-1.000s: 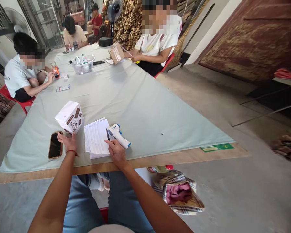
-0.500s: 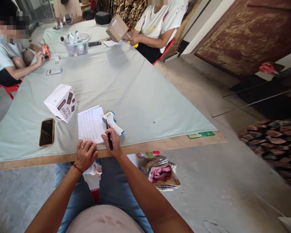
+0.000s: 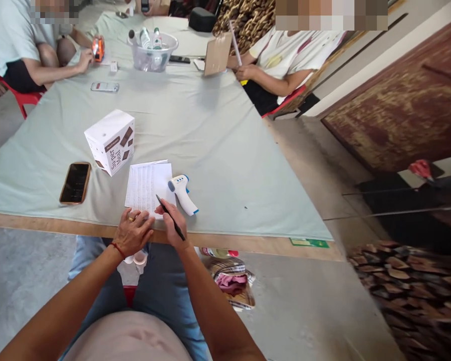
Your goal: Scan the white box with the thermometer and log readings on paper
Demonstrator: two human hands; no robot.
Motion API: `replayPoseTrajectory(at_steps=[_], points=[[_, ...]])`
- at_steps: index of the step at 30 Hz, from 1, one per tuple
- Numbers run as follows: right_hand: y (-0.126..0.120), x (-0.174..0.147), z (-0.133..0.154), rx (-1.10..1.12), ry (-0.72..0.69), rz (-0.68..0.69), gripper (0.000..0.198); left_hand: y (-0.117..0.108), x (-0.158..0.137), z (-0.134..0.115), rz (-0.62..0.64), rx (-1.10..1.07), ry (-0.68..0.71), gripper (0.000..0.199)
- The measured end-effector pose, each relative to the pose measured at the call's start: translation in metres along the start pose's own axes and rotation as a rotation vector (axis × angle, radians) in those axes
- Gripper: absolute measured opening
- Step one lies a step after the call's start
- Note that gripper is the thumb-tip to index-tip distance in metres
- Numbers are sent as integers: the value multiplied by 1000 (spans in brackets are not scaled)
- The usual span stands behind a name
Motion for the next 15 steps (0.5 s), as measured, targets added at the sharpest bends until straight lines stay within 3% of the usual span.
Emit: replayPoseTrajectory(at_steps=[6, 10, 13, 15], points=[[-4, -10, -14, 21, 188, -65, 27, 5, -1, 1, 29, -33, -27, 33], [-2, -11, -24, 33, 283, -79, 31, 5, -3, 5, 23, -69, -38, 34], [0, -8, -23, 12, 257, -83, 32, -8, -2, -2, -71, -101, -77, 35], [1, -9, -22, -20, 231, -86, 34, -22, 1, -22, -170, -141, -67, 35]])
Point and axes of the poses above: each hand's wrist, its own x-axis towards the middle knuckle, its own y-axis out of the palm, z = x × y, the point moved 10 cm from there along x, towards the middle knuckle, and after that the axes turned 7 degrees about z, right-handed, at the moved point
